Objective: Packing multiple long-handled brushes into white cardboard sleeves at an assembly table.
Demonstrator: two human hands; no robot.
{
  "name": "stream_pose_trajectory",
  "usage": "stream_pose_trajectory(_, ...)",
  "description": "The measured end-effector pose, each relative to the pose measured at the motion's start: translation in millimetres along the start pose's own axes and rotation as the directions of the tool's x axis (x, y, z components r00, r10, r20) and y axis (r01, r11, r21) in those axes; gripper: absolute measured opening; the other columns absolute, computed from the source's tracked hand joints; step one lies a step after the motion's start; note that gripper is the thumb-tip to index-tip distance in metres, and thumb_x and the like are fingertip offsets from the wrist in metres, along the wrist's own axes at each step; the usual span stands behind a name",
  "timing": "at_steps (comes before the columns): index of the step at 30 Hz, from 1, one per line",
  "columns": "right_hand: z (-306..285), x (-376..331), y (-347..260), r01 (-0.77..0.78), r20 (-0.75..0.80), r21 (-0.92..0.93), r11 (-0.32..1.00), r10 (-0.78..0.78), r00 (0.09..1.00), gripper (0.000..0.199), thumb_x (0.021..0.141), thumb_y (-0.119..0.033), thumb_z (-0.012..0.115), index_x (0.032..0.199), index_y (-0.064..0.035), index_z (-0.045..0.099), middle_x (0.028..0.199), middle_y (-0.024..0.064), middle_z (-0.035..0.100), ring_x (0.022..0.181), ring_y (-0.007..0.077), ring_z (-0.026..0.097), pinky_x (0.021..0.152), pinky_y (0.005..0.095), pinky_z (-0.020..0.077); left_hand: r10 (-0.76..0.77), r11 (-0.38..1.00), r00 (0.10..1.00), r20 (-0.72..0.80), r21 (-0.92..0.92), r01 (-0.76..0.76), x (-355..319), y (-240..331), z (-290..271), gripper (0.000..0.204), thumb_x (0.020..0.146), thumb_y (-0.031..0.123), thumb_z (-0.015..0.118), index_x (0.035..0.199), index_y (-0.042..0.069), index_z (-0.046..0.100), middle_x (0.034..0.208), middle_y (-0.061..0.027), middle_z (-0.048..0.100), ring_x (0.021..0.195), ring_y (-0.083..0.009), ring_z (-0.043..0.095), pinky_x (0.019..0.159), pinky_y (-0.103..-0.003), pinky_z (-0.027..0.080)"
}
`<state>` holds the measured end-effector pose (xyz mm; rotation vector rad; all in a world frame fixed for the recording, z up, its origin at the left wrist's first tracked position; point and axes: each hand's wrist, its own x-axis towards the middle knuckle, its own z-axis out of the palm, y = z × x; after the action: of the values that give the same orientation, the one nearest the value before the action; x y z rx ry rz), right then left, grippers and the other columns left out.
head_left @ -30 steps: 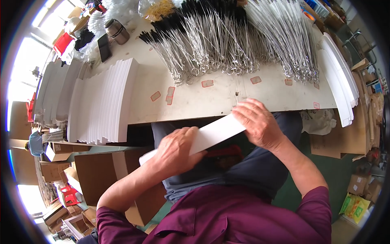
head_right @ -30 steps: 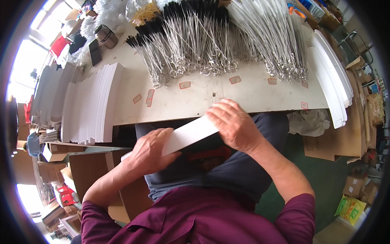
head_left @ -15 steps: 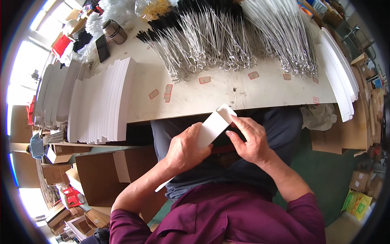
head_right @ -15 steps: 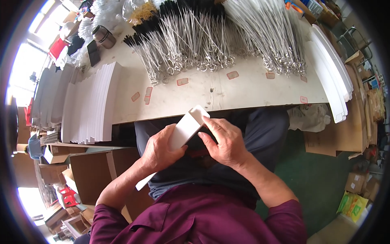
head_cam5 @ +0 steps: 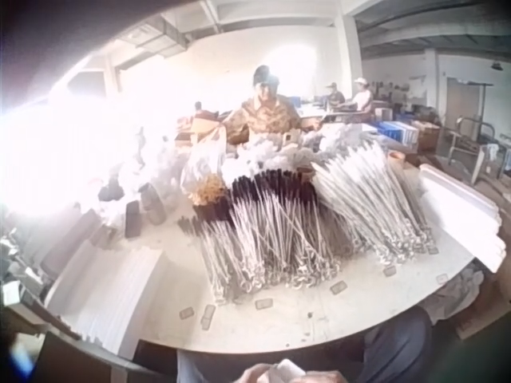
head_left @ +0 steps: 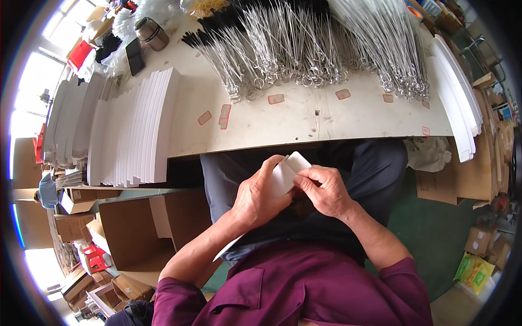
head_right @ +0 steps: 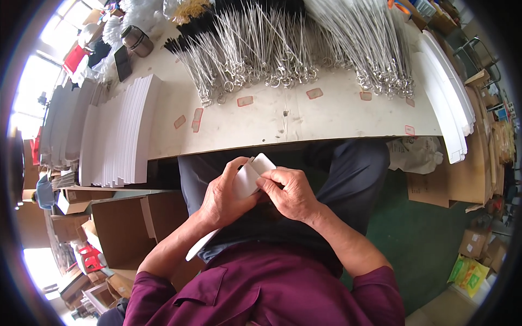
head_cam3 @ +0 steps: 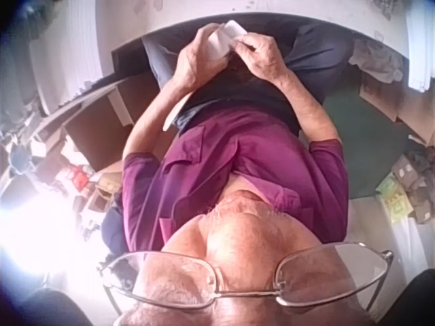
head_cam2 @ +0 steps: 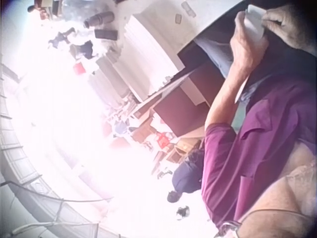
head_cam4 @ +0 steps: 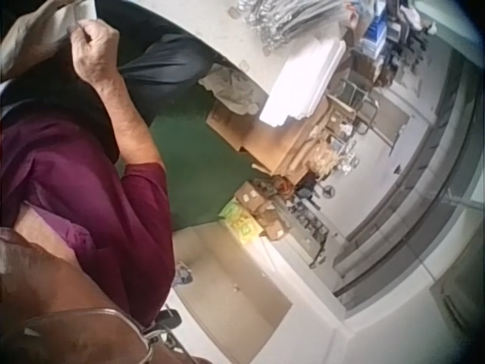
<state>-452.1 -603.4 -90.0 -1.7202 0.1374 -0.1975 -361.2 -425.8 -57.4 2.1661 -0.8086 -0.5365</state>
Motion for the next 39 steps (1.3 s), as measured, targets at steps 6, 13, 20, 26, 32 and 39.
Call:
stream_pose_trajectory(6,5,0,-4,-0.038,0.086,-0.045,0.998,0.042,0.995,0.014,0.097,-0.01,0.071,0.095,0.0034,0.072,0.083,0.0148,0.071,0.069,0.0201,0.068,0.062,0.0342,0.0518,0.012,1.0,1.0,0.01,-0.029,-0.011,0,-8,3,0.067,0.077,0.016,0.083,0.134,0.013,0.049,0.097,-0.0182,0.072,0.086,-0.0341,0.074,0.075,-0.042,0.06)
stream_pose_trajectory(13,12,-1,4,0.127,0.067,-0.147,0.981,-0.118,0.991,0.015,0.097,-0.01,0.07,0.105,0.0025,0.07,0.085,0.0152,0.072,0.071,0.0241,0.07,0.063,0.0322,0.0536,0.065,0.997,0.998,0.012,0.046,-0.065,2,-11,6,0.048,0.077,0.017,0.08,0.117,0.011,0.055,0.099,-0.0196,0.069,0.087,-0.0416,0.072,0.073,-0.048,0.059)
stream_pose_trajectory(20,24,-4,1,-0.147,-0.085,0.186,0.972,0.165,0.983,0.029,0.096,-0.011,0.071,0.121,0.0028,0.066,0.087,0.0155,0.074,0.074,0.0281,0.073,0.067,0.034,0.0573,0.055,0.998,0.998,-0.014,0.022,-0.054,3,-13,6,0.044,0.078,0.018,0.08,0.113,0.011,0.054,0.097,-0.0189,0.069,0.085,-0.0423,0.072,0.07,-0.049,0.06)
stream_pose_trajectory(26,21,0,-6,0.217,-0.017,-0.422,0.88,-0.247,0.969,0.028,0.097,-0.014,0.071,0.119,0.0026,0.069,0.088,0.018,0.074,0.075,0.0325,0.072,0.067,0.0376,0.0571,0.004,1.0,0.998,-0.066,0.013,-0.003,1,-12,12,0.053,0.082,0.019,0.078,0.124,0.008,0.048,0.098,-0.0226,0.071,0.087,-0.0438,0.073,0.073,-0.05,0.06)
stream_pose_trajectory(32,24,7,2,0.007,-0.058,-0.114,0.993,-0.013,0.998,0.021,0.1,-0.012,0.068,0.112,0.0044,0.074,0.09,0.015,0.076,0.074,0.0195,0.071,0.066,0.0319,0.0556,-0.007,0.997,0.998,-0.07,0.081,0.013,1,-13,15,0.065,0.083,0.021,0.077,0.133,0.001,0.041,0.09,-0.0253,0.072,0.082,-0.0438,0.073,0.069,-0.051,0.06)
stream_pose_trajectory(39,37,13,8,-0.169,-0.084,0.092,0.981,0.176,0.981,0.014,0.096,-0.006,0.074,0.103,0.0045,0.068,0.088,0.0117,0.077,0.081,0.0074,0.07,0.069,0.0262,0.057,-0.061,0.989,0.996,-0.065,0.133,0.069,1,-10,14,0.074,0.08,0.023,0.083,0.136,0.002,0.041,0.095,-0.025,0.073,0.087,-0.0426,0.074,0.074,-0.048,0.062)
